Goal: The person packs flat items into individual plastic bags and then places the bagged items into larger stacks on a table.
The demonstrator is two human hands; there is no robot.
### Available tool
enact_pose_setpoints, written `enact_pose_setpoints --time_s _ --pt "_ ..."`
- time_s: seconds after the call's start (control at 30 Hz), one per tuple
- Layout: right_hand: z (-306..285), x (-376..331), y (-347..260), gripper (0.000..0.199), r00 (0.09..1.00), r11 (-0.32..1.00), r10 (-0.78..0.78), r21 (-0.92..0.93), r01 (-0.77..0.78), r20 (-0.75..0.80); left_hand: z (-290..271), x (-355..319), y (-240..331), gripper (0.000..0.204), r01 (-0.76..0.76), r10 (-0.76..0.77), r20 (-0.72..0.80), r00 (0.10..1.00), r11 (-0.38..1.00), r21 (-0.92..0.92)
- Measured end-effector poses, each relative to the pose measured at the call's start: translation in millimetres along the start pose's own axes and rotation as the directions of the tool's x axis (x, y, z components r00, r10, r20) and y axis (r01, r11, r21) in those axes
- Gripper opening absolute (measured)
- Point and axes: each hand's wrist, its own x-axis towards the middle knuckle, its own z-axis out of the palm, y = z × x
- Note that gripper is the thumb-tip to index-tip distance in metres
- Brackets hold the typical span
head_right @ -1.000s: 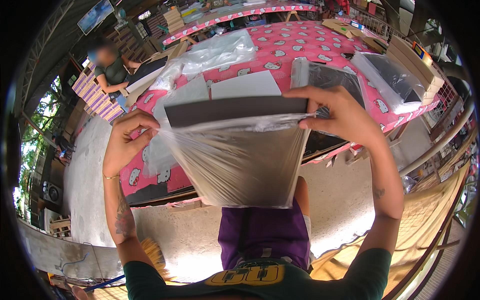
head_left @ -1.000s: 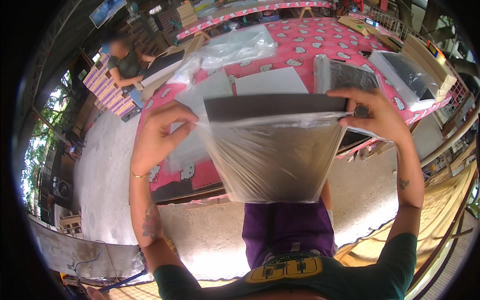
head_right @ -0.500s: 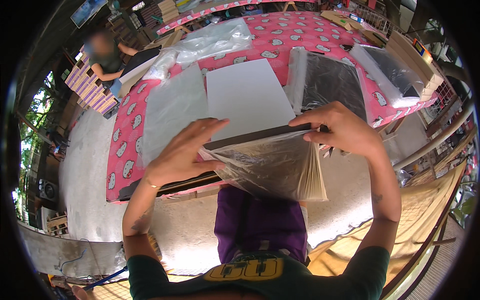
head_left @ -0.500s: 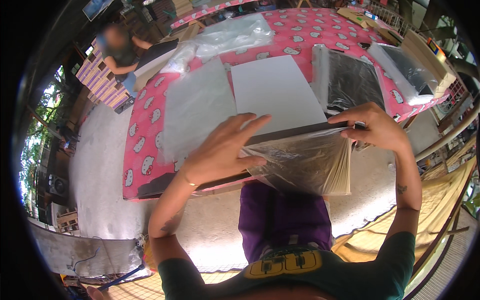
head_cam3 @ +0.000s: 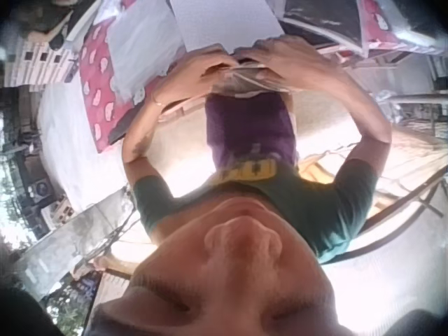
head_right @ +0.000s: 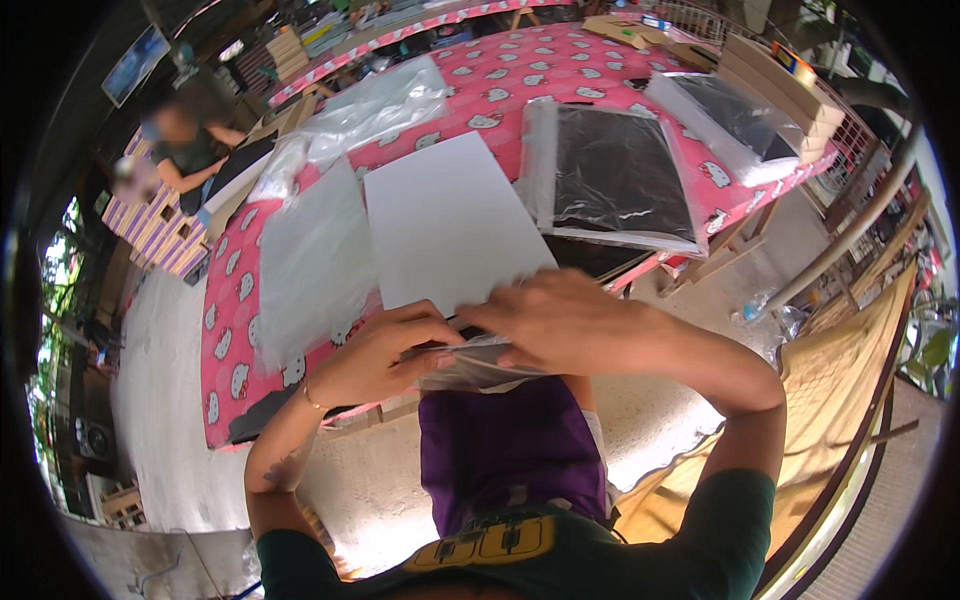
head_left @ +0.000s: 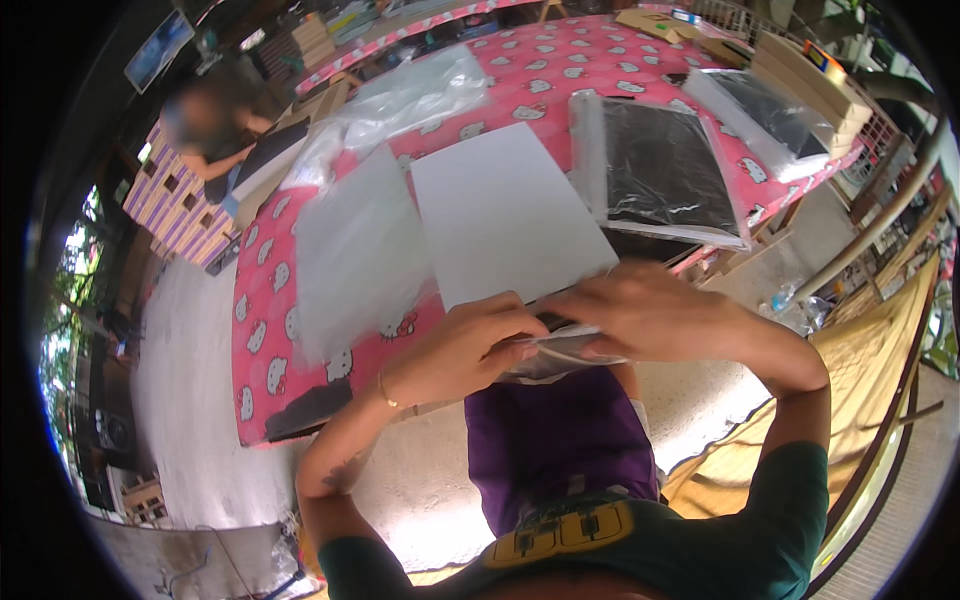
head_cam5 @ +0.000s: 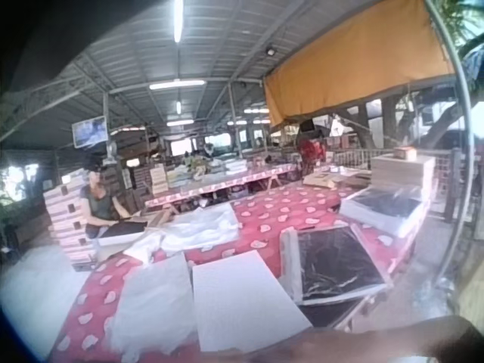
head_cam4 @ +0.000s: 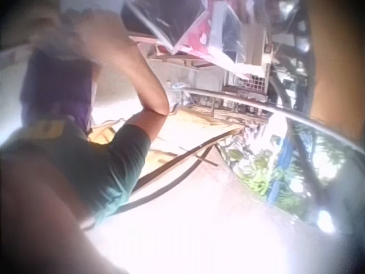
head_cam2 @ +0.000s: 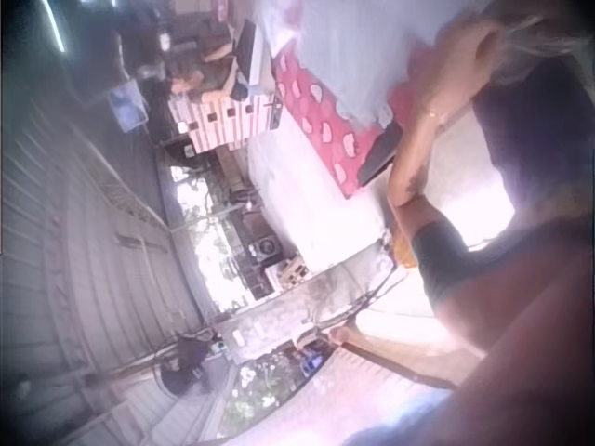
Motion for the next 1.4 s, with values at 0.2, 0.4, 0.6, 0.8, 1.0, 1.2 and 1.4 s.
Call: enact_pose_setpoints --time_s 0.2,0.4,0.6,0.8,1.0,1.2,1.4 --pt "-27.9 5.1 1.5 0.033 0.969 0.909 0.191 0.344 -0.236 0.159 -33.0 -20.8 15.7 0.017 -0.042 -0.021 -0.584 0.812 0.995 -0.094" --pt "-84.1 -31.3 102.9 0.034 0.585 0.630 0.695 0.746 -0.215 -0.418 -78.3 -55.9 0.6 0.012 0.020 -0.056 -0.919 0.391 0.998 -0.052" --pt "-50.0 -62.6 205.7 0.024 -0.005 0.544 0.819 0.773 0.325 -0.574 -65.2 -83.8 -25.2 0.021 0.106 -0.130 -0.838 0.529 0.991 -0.087" --pt "-48.5 -62.1 204.4 0.012 0.117 0.808 0.164 0.065 -0.586 -0.979 -61.5 -102.8 -37.1 0.023 0.118 -0.143 -0.831 0.538 0.989 -0.093" --pt "36.6 -70.9 201.3 0.036 0.790 0.825 0.141 -0.371 -0.427 -0.596 -46.8 -101.9 -54.7 0.014 0.181 -0.173 -0.810 0.560 0.980 -0.084" --pt "107.2 -89.8 196.1 0.026 0.841 0.839 0.415 -0.212 -0.501 -0.346 -44.1 -109.5 -80.6 0.021 0.245 -0.280 -0.693 0.665 0.958 -0.152" --pt "103.9 -95.7 197.5 0.027 0.847 0.848 0.442 -0.171 -0.502 -0.294 -34.9 -120.7 -127.1 0.022 0.543 -0.483 -0.567 0.667 0.836 -0.073"
